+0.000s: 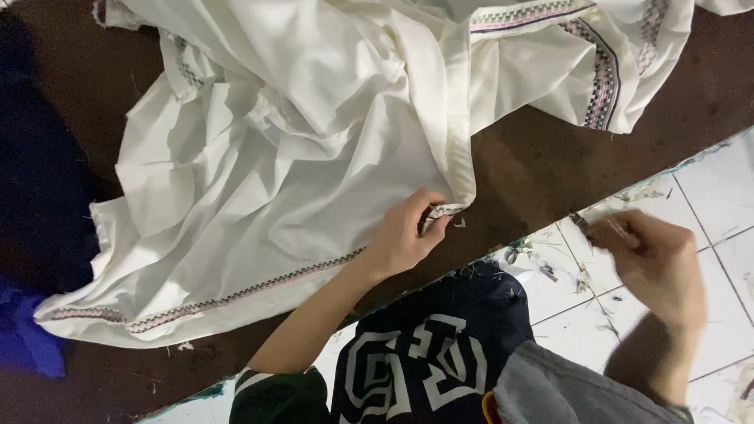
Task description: Trimming loose threads from a white garment using thread snips
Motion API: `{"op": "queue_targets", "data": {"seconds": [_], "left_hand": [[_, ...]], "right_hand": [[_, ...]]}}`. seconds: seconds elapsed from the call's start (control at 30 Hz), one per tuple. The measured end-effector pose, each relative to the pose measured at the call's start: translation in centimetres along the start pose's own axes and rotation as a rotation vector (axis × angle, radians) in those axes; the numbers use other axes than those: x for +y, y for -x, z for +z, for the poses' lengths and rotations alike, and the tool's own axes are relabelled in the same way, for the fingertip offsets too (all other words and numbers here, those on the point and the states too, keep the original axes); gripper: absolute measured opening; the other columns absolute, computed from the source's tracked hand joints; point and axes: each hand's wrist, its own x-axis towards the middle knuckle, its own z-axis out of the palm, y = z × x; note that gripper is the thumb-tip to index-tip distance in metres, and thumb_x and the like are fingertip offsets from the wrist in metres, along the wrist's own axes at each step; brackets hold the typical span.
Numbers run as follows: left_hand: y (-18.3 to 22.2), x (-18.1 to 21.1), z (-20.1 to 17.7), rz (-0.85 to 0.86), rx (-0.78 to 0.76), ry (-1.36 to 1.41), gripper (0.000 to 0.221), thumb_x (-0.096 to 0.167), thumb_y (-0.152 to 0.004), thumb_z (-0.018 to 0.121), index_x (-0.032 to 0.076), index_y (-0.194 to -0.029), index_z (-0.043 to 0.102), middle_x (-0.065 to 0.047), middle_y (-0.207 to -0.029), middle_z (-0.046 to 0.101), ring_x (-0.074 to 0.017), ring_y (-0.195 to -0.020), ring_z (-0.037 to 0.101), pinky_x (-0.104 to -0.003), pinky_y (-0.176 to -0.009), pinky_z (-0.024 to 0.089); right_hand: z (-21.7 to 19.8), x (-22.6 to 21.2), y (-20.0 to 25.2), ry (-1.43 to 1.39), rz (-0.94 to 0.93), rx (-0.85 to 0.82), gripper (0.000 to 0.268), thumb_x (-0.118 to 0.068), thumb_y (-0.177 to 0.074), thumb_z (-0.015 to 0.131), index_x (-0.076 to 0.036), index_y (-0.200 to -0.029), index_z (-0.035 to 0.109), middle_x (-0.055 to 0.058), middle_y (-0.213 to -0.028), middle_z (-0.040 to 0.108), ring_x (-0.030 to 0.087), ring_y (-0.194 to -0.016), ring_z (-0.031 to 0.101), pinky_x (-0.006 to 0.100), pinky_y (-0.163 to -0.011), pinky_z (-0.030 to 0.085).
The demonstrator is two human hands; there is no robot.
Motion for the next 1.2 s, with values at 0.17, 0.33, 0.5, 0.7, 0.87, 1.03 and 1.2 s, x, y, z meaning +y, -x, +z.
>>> {"op": "queue_targets", "data": {"seconds": [0.17,0.33,0.5,0.7,0.87,1.03,1.2], "left_hand": [[-0.1,0.1,0.0,0.116,0.036,0.03,0.022,0.02,-0.101,0.058,0.008,-0.119,0.064,-0.004,-0.097,0.065,-0.0162,-0.071,0.056,-0.029,-0.064,0.048],[0.1,1.3,-1.1,0.102,-0.021,0.094,0.031,0.023,-0.105,0.054,0.012,-0.132,0.066,-0.005,-0.114,0.068,-0.013,-0.073,0.059,-0.026,-0.072,0.051],[0.4,3.6,-3.1,-0.012,-0.119,0.267,0.036,0.028,-0.106,0.044,0.015,-0.135,0.06,-0.005,-0.131,0.064,-0.0201,-0.126,0.06,-0.034,-0.109,0.043],[0.3,3.5,-3.2,0.016,-0.125,0.265,0.032,0.027,-0.108,0.044,0.015,-0.133,0.061,-0.005,-0.129,0.062,-0.02,-0.122,0.061,-0.032,-0.105,0.046],[0.3,2.3,-2.5,0.019,-0.116,0.204,0.031,0.023,-0.107,0.048,0.018,-0.134,0.063,-0.003,-0.114,0.06,-0.0137,-0.085,0.056,-0.026,-0.079,0.047],[0.3,1.7,-2.2,0.047,-0.119,0.198,0.03,0.027,-0.108,0.048,0.02,-0.133,0.063,-0.003,-0.108,0.057,-0.0122,-0.071,0.049,-0.025,-0.071,0.044],[0.3,1.2,-2.1,0.037,-0.131,0.177,0.031,0.027,-0.107,0.047,0.019,-0.133,0.062,-0.002,-0.107,0.056,-0.0141,-0.078,0.052,-0.027,-0.075,0.045]], "right_hand": [[0.0,1.0,1.6,0.596,0.234,-0.035,0.041,-0.045,-0.1,0.07,-0.008,-0.117,0.072,0.015,-0.095,0.079,0.032,-0.089,0.073,0.043,-0.079,0.055],[3.4,-1.8,1.5,0.19,-0.073,-0.034,0.034,-0.014,-0.09,0.079,-0.001,-0.12,0.071,0.012,-0.097,0.077,0.021,-0.085,0.073,0.034,-0.08,0.059],[6.1,-4.5,-1.1,0.2,-0.327,-0.166,0.034,-0.028,-0.088,0.078,-0.005,-0.112,0.069,0.005,-0.076,0.072,0.017,-0.066,0.065,0.034,-0.064,0.051],[6.0,-5.8,-3.1,0.197,-0.61,-0.141,0.034,-0.026,-0.085,0.083,0.0,-0.106,0.074,0.007,-0.074,0.071,0.021,-0.062,0.063,0.036,-0.056,0.051],[5.1,-7.0,-4.5,0.205,-0.695,-0.22,0.032,-0.027,-0.084,0.083,-0.002,-0.103,0.075,0.003,-0.071,0.073,0.018,-0.056,0.064,0.034,-0.058,0.055],[4.4,-7.7,-5.7,0.207,-0.688,-0.34,0.026,-0.029,-0.086,0.079,-0.006,-0.097,0.075,0.001,-0.061,0.068,0.015,-0.048,0.056,0.031,-0.046,0.047],[4.8,-8.0,-6.2,0.111,-0.695,-0.384,0.022,-0.025,-0.087,0.078,-0.005,-0.098,0.075,0.0,-0.059,0.064,0.013,-0.047,0.052,0.028,-0.042,0.042]]}}
